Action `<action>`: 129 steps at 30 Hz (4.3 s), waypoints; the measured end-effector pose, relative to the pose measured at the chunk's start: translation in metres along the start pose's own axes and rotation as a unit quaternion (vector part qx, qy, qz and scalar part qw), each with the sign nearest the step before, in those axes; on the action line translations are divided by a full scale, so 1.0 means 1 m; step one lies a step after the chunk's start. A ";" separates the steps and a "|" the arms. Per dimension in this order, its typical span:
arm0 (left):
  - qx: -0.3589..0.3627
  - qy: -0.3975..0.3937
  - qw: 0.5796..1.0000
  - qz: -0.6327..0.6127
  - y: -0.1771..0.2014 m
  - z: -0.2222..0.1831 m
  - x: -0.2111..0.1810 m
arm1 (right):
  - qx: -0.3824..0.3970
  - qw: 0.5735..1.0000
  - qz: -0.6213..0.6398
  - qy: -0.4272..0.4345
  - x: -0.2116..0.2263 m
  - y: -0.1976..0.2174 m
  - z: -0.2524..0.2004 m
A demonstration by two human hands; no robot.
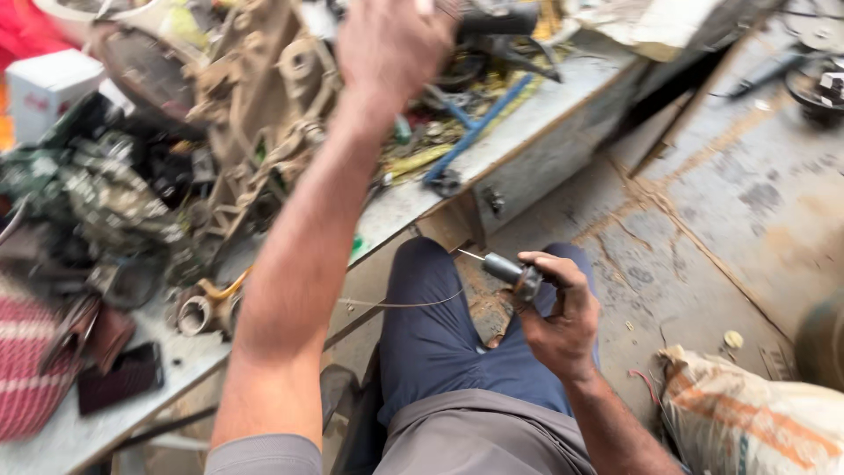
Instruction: The person works with small mechanical components using pliers and a screwdriver at a cluttered workbench, removing a wire and manipulating a cylindrical metal piece.
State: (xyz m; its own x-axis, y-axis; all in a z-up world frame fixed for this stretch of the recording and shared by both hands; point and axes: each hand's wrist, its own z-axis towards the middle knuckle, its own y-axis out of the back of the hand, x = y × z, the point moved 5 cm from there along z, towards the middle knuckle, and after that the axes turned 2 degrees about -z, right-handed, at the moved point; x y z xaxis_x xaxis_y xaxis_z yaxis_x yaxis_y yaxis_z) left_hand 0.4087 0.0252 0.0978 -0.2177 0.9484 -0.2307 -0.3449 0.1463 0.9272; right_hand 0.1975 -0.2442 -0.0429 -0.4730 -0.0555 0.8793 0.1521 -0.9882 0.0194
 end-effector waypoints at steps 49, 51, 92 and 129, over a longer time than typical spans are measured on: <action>0.284 0.029 0.668 -0.687 -0.028 -0.315 -0.016 | -0.035 0.854 0.494 -0.158 -0.053 0.031 0.020; 0.266 0.011 0.715 -0.646 -0.027 -0.317 -0.017 | -0.019 0.831 0.524 -0.185 -0.060 0.025 0.014; 0.089 -0.026 0.899 -0.428 -0.023 -0.315 0.007 | 0.075 0.987 0.142 -0.028 0.012 -0.009 0.022; -0.080 0.279 0.775 -0.562 0.006 -0.462 0.205 | 0.263 0.897 -0.247 0.254 0.029 -0.192 0.058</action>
State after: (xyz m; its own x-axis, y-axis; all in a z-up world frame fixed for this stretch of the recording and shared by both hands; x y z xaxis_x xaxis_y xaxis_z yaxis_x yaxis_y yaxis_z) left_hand -0.0599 0.0904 -0.0806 -0.0428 -0.0280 -0.9987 -0.7020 0.7121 0.0101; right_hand 0.2052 -0.0479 0.0063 -0.9103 0.1807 0.3725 0.1399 -0.7125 0.6876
